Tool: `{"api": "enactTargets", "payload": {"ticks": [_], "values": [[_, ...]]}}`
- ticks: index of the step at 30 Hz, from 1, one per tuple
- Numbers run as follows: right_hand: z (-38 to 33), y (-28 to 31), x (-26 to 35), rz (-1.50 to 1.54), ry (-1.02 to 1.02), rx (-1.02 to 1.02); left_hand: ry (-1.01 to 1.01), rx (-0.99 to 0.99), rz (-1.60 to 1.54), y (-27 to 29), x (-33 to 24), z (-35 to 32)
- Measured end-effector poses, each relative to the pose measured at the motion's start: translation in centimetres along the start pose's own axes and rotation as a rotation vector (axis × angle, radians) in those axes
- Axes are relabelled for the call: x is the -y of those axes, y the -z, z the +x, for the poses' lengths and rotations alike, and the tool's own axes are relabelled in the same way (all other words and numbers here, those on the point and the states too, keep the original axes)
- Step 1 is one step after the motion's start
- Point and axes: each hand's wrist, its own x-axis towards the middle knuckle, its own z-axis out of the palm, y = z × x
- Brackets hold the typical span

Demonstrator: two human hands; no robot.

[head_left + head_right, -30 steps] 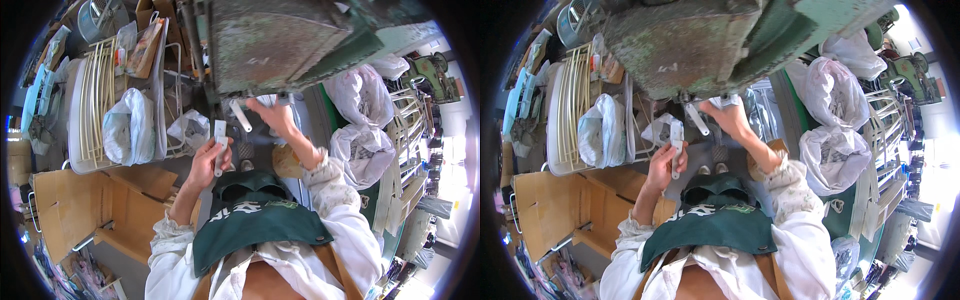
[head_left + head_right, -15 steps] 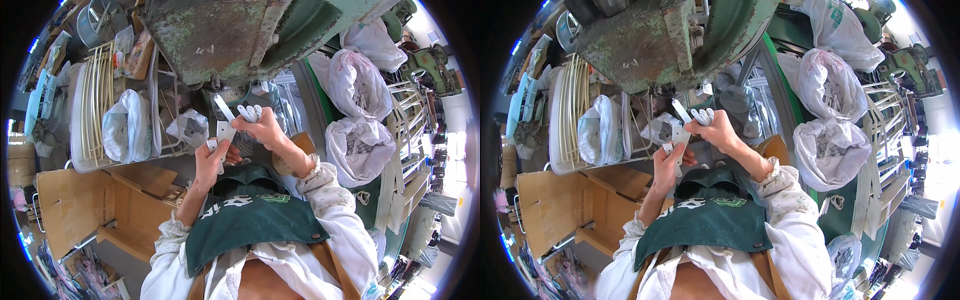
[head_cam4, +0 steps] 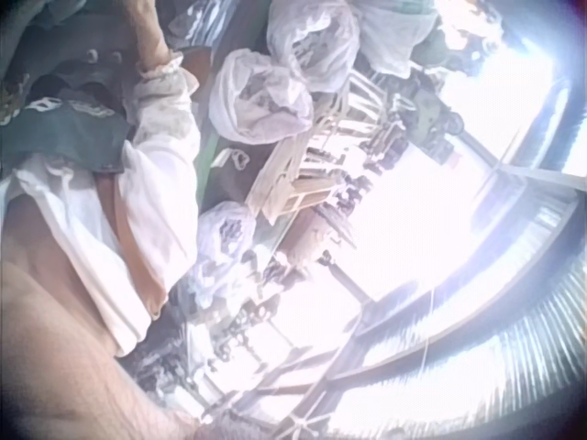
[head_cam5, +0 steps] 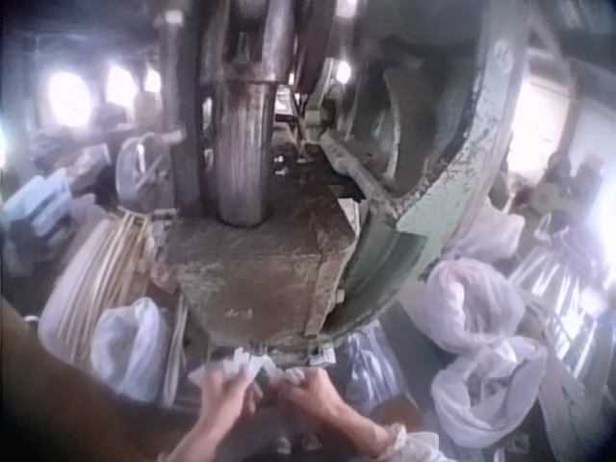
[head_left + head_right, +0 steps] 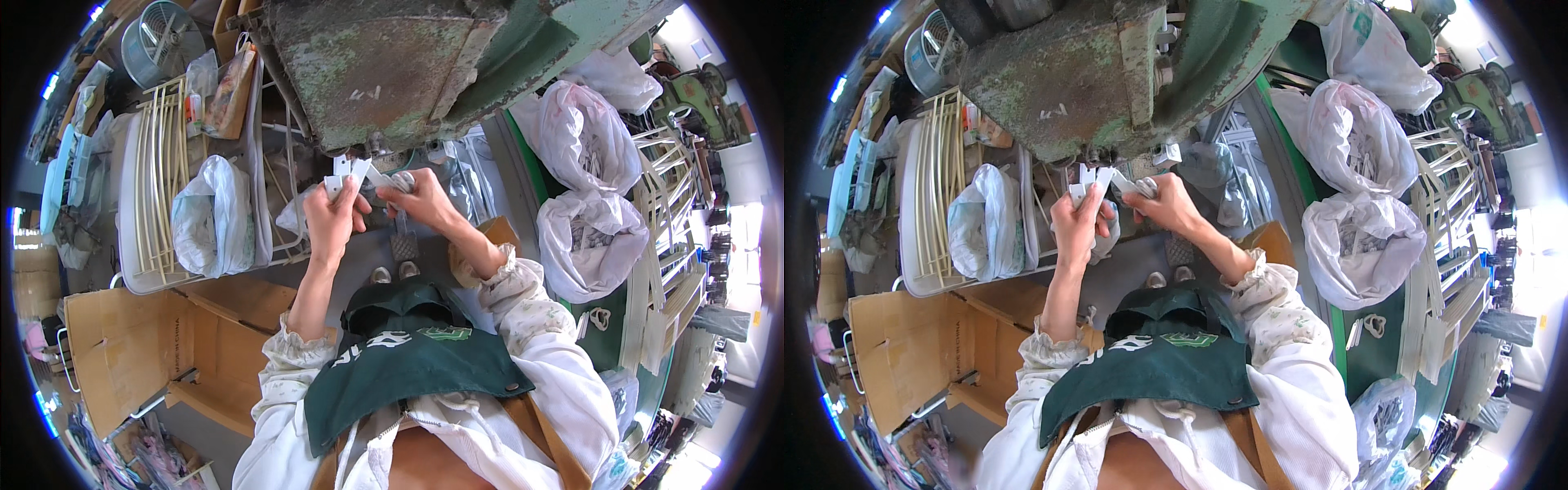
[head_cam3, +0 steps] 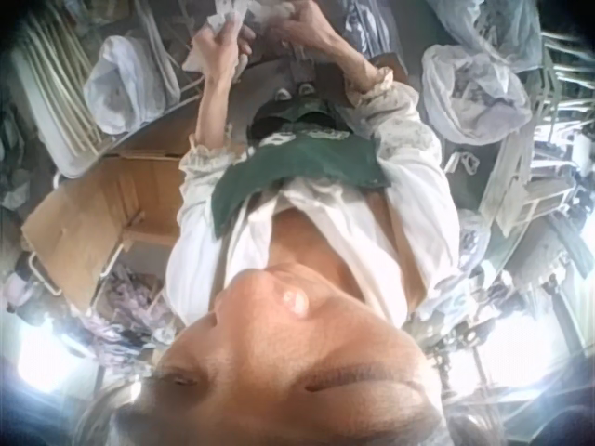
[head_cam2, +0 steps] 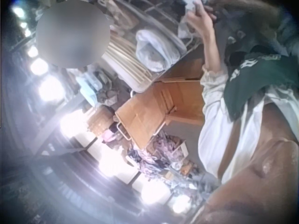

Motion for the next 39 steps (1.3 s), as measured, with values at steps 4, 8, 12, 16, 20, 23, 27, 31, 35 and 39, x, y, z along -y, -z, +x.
{"api": "enactTargets", "payload": {"ticks": [4,8,12,16,20,23,27,31,35,39], "values": [[-0.1,-0.1,0.5,0.040,-0.024,0.009,0.115,0.004,0.061,0.5,0.7,0.0],[-0.4,-0.1,1.7,0.114,-0.096,0.001,0.123,-0.032,-0.034,1.0,0.7,-0.1],[-0.7,0.3,2.3,0.114,-0.093,0.009,0.130,-0.041,-0.023,2.0,1.1,-0.3],[-1.0,0.3,2.7,0.108,-0.179,-0.008,0.187,-0.054,-0.042,2.0,0.5,-0.7],[-1.2,0.3,2.7,0.150,-0.199,-0.012,0.221,-0.068,-0.004,1.8,-0.6,-1.0],[-0.9,0.1,1.9,0.224,-0.213,-0.004,0.204,-0.050,-0.005,2.1,0.1,-0.9],[-1.1,0.0,1.7,0.227,-0.176,-0.025,0.238,-0.022,0.023,1.9,-0.3,-0.8],[-1.2,-0.5,1.0,0.276,-0.157,-0.040,0.175,0.099,-0.041,1.8,-2.0,-2.1],[-1.4,-1.4,0.3,0.335,-0.119,-0.069,0.179,0.013,-0.086,2.9,0.3,-2.5],[-1.4,-1.0,0.4,0.269,-0.172,-0.104,0.164,-0.068,-0.088,3.3,0.5,-3.7]]}}
